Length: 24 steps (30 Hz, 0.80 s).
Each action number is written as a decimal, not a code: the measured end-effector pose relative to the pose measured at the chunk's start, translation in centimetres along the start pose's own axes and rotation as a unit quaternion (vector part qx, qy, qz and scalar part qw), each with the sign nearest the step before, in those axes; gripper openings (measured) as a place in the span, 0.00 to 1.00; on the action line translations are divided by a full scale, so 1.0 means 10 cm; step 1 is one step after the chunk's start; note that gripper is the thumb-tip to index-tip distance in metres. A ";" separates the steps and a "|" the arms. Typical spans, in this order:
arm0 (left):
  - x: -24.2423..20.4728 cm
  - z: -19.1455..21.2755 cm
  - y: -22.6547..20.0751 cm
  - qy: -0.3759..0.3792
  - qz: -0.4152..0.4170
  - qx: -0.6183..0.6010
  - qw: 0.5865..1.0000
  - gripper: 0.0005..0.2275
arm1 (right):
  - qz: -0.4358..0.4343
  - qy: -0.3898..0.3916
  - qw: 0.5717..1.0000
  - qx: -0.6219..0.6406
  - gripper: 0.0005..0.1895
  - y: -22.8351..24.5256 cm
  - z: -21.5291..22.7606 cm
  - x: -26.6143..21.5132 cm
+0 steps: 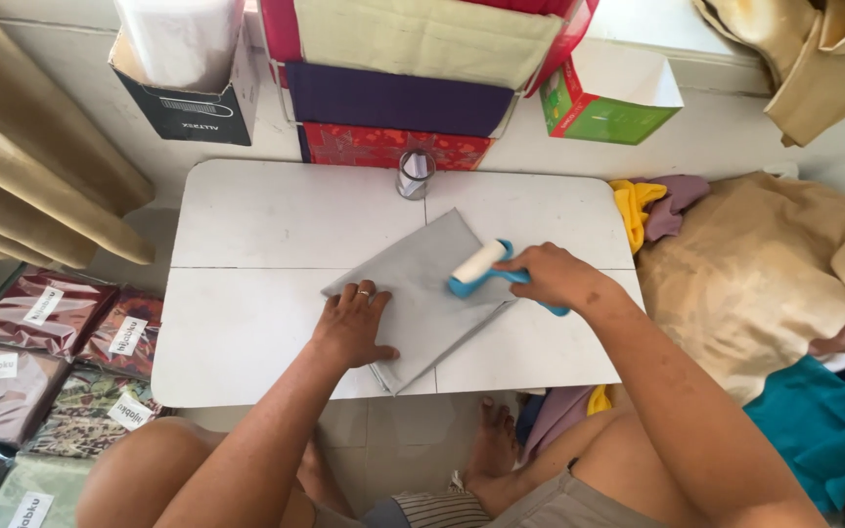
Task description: Using a lint roller to clean a piece of fabric on a small table and then folding it neatly.
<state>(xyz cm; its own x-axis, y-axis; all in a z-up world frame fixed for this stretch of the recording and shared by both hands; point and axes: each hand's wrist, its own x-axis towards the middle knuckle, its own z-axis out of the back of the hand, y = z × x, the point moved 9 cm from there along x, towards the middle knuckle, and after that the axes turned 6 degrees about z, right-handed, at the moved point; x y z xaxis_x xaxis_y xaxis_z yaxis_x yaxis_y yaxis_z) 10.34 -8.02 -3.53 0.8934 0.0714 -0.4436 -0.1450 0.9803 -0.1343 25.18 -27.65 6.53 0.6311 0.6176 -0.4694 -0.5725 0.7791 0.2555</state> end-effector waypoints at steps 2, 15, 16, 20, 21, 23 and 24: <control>-0.02 0.03 0.00 -0.001 0.004 -0.021 1.000 0.36 | -0.040 0.040 0.998 -0.002 0.23 -0.10 -0.01 -0.21; 0.54 -0.03 0.51 -0.148 0.097 -0.047 0.983 0.27 | -0.027 -0.074 0.996 0.045 0.20 0.08 0.91 -1.14; 0.72 -0.22 0.58 -0.173 0.095 -0.038 0.980 0.31 | 0.059 -0.205 0.972 0.095 0.22 0.09 1.18 -1.17; 0.99 -0.48 0.66 -0.161 0.093 -0.038 0.982 0.36 | 0.096 -0.529 0.829 0.153 0.27 -0.20 1.75 -1.42; 0.96 -0.36 0.62 -0.168 0.089 -0.032 0.981 0.36 | 0.095 -0.538 0.823 0.154 0.27 -0.25 1.78 -1.33; 0.93 -0.40 0.60 -0.064 0.120 -0.112 0.984 0.38 | -0.012 -0.547 0.823 0.153 0.34 -0.50 1.78 -1.13; 0.96 -0.38 0.60 -0.068 0.117 -0.106 0.985 0.38 | -0.013 -0.552 0.819 0.155 0.34 -0.56 1.79 -1.02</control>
<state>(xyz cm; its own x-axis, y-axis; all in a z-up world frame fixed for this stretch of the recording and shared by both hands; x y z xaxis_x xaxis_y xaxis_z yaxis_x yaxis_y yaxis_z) 16.45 -2.17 -11.93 0.8715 0.3286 -0.3641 -0.4265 0.8743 -0.2317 31.31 -36.41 25.02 0.8279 0.1873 0.5287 -0.4984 0.6781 0.5402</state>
